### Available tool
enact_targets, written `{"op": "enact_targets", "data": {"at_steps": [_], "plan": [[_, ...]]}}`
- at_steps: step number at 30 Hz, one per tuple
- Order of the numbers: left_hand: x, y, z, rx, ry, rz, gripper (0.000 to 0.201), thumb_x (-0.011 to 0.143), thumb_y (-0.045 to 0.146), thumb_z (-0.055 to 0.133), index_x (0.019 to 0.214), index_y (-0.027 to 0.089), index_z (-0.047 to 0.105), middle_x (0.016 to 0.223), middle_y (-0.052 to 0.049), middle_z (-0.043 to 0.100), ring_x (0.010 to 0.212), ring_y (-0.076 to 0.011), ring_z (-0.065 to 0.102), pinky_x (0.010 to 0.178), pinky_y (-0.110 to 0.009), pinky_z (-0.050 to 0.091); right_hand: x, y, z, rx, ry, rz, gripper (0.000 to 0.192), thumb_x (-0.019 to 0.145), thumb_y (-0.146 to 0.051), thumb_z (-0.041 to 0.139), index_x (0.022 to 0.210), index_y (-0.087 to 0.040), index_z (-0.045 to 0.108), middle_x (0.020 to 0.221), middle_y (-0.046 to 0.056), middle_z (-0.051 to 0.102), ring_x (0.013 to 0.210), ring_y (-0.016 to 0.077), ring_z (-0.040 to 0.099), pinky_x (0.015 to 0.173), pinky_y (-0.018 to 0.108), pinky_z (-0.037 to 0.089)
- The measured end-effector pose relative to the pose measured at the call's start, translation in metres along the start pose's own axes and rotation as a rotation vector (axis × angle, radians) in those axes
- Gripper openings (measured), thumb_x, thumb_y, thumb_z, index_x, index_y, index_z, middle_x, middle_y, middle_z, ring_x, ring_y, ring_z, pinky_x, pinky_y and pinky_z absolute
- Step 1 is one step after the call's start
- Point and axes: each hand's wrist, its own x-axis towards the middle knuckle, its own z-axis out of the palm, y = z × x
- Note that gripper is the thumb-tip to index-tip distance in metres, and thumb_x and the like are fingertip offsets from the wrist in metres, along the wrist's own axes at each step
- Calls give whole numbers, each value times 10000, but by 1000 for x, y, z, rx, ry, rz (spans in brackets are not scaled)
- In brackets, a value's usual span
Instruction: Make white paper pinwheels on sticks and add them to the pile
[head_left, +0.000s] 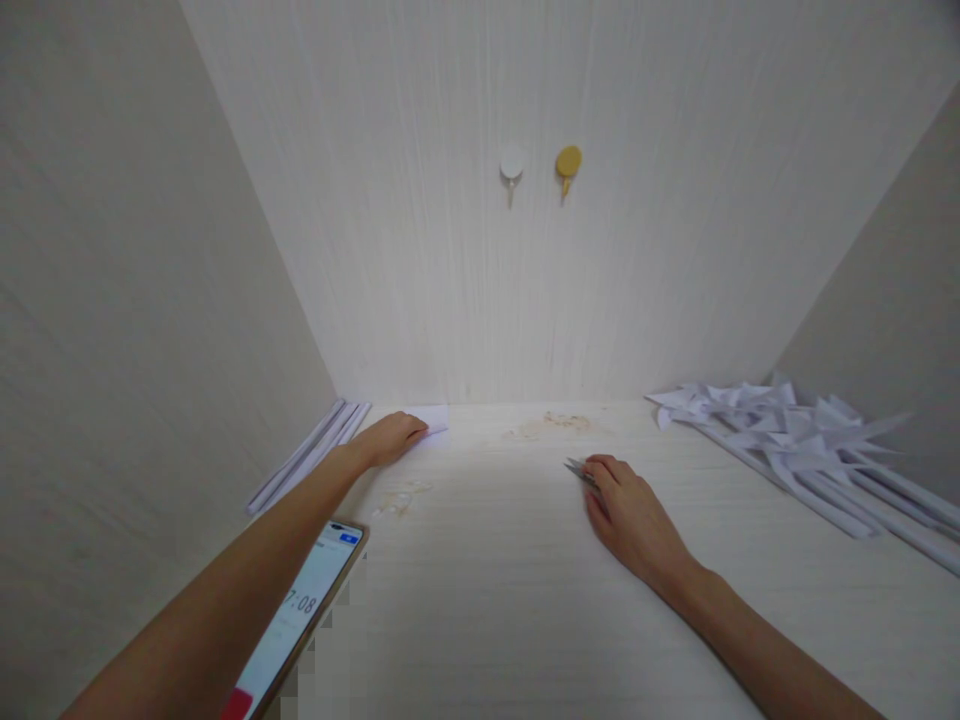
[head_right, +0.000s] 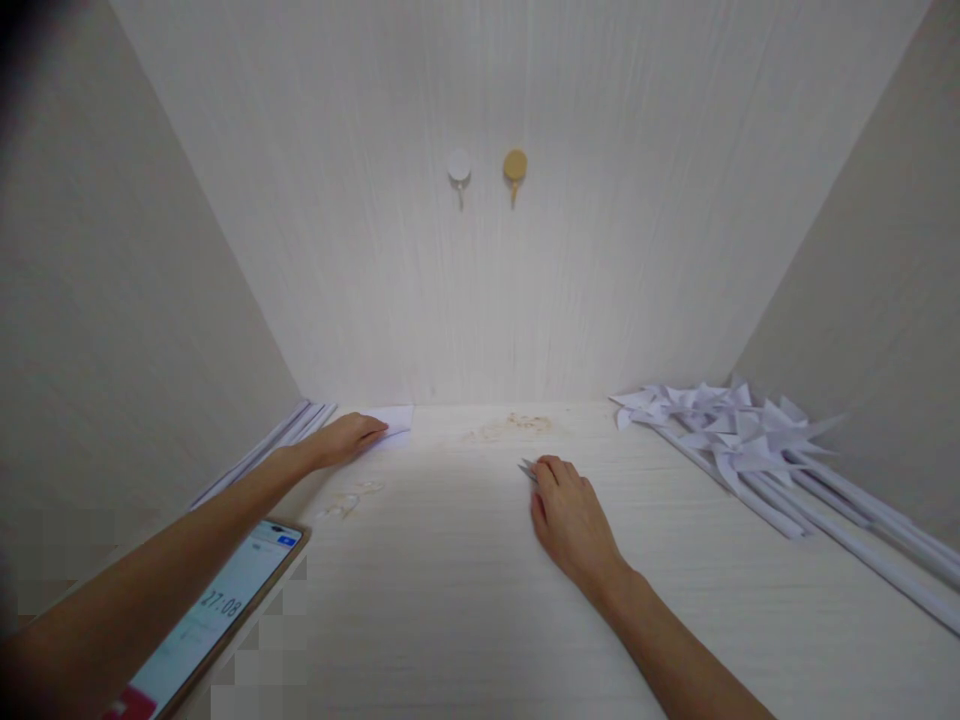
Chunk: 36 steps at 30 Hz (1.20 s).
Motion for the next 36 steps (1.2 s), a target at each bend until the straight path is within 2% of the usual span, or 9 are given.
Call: {"op": "enact_targets", "data": {"at_steps": [4,9,13,18,23,27,36], "plan": [[-1,10,-2,42,55,-90,300,773,248,383,626,171,633,668,-92,648,636,-175,561,630,-258,355,0,0,-1,16,-3,-5,247,761,-117,390,970,-119,523,1012,131,549,896,226,508,763,359,429],[-4,13,2,12,234,-221,251,758,255,429,714,191,668,824,-92,669,800,-215,578,714,-294,385,0,0,-2,26,-3,-16,258,759,-111,387,980,-108,520,1021,141,543,897,230,509,765,363,432],[-3,16,2,65,261,-170,275,762,215,405,747,176,677,929,-90,656,865,-220,568,764,-318,396,0,0,-1,21,5,-17,249,760,-106,387,966,-105,525,1019,146,544,901,236,506,756,367,435],[-2,19,2,125,284,-156,262,742,182,420,676,163,673,990,-82,620,833,-206,562,752,-329,411,0,0,-1,24,12,-22,253,756,-103,393,973,-106,523,1014,142,545,901,228,509,755,358,436],[-3,17,5,141,332,-144,228,731,153,454,636,169,661,965,-65,587,849,-182,538,747,-311,416,0,0,0,45,9,-13,260,747,-103,399,977,-97,520,1010,142,545,889,227,507,760,366,437],[-3,13,8,131,420,-122,186,724,159,501,611,157,649,928,-68,559,871,-179,509,744,-299,412,0,0,0,50,26,-21,263,743,-101,397,975,-107,521,1009,141,544,894,230,508,764,372,440],[-2,3,15,79,538,-90,179,726,225,546,579,159,624,851,-43,521,802,-151,476,698,-278,402,0,2,1,45,26,-28,258,751,-114,406,980,-98,524,1003,140,548,889,226,511,766,366,442]]}}
